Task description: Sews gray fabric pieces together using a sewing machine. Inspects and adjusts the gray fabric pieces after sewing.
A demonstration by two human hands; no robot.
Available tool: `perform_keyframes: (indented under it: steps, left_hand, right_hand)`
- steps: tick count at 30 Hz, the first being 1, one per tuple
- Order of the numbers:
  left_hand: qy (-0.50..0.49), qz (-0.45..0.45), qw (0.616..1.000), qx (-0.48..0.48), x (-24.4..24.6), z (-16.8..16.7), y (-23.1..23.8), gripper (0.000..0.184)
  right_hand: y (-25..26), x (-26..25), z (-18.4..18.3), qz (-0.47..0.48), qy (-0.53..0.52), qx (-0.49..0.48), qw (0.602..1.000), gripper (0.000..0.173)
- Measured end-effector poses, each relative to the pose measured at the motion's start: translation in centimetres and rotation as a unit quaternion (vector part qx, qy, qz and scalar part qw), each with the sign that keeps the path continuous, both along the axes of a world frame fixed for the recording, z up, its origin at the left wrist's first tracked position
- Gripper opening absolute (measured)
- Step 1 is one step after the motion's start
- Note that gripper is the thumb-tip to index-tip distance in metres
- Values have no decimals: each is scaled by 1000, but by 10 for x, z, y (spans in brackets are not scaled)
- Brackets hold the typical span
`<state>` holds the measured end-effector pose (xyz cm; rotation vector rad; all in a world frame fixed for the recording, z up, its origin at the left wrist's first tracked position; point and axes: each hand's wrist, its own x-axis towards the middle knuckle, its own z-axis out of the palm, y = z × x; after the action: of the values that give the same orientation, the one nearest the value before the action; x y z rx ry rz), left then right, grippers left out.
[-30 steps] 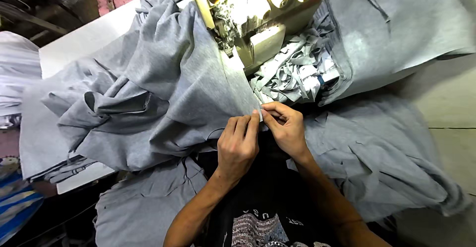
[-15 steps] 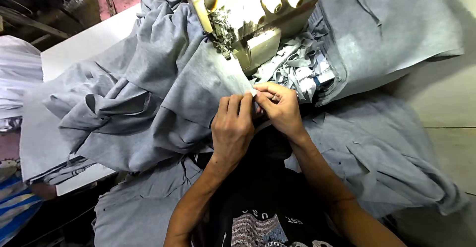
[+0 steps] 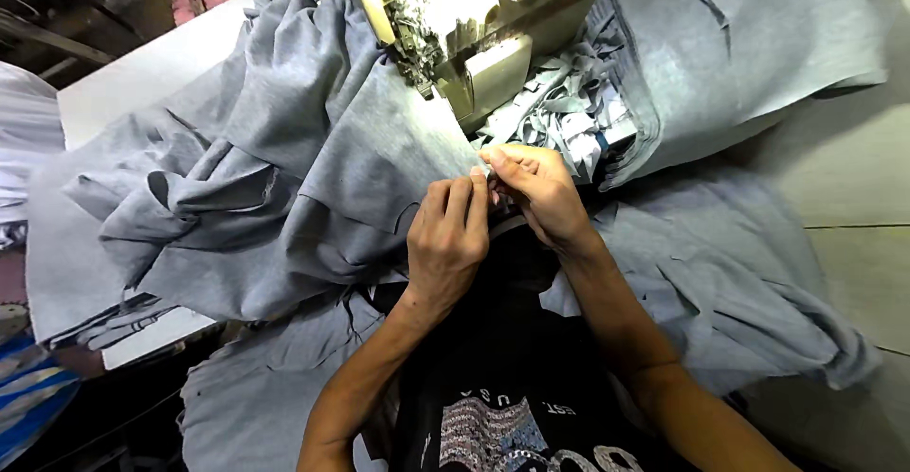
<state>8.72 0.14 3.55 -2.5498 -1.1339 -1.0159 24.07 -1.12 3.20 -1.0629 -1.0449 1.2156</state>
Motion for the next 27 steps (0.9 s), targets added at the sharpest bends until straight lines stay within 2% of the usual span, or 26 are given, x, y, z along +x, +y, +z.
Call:
perform_keyframes:
  steps: [3,6,10,11,13,15,19,23,27]
  left_hand:
    - [11,-12,1000,-18,1,-3,-1,13]
    - [-19,-17,1000,-16,2,-16,-6,13]
    - [-53,36,998,-6,2,-39,3,45]
    - [-52,63,997,-14,-2,-41,9,52]
    - [-29,117,991,-54,-17,-40,20,73]
    - [-15,149,986,-71,-36,-39,23,81]
    - [-16,123,990,-70,-72,-45,28,93]
    - [5,89,991,-98,-97,-38,53,105]
    - [4,32,989,-146,-112,-31,87,120]
  right_hand:
    - [-1,-4,-2,-19,-26,5,999,20]
    - [2,-6,-7,-44,-54,2,998,14]
    - [2,-13,-10,-87,-128,27,988,10]
    - [2,-16,-11,-102,-137,36,985,12]
    - [3,-20,-14,-126,-143,58,980,27]
    - [4,-22,-20,-135,-148,81,976,34]
    - [10,-25,-29,-143,-171,113,968,26]
    - [27,-29,-24,-149,-171,138,964,26]
    - [43,-33,-14,-146,-186,107,966,27]
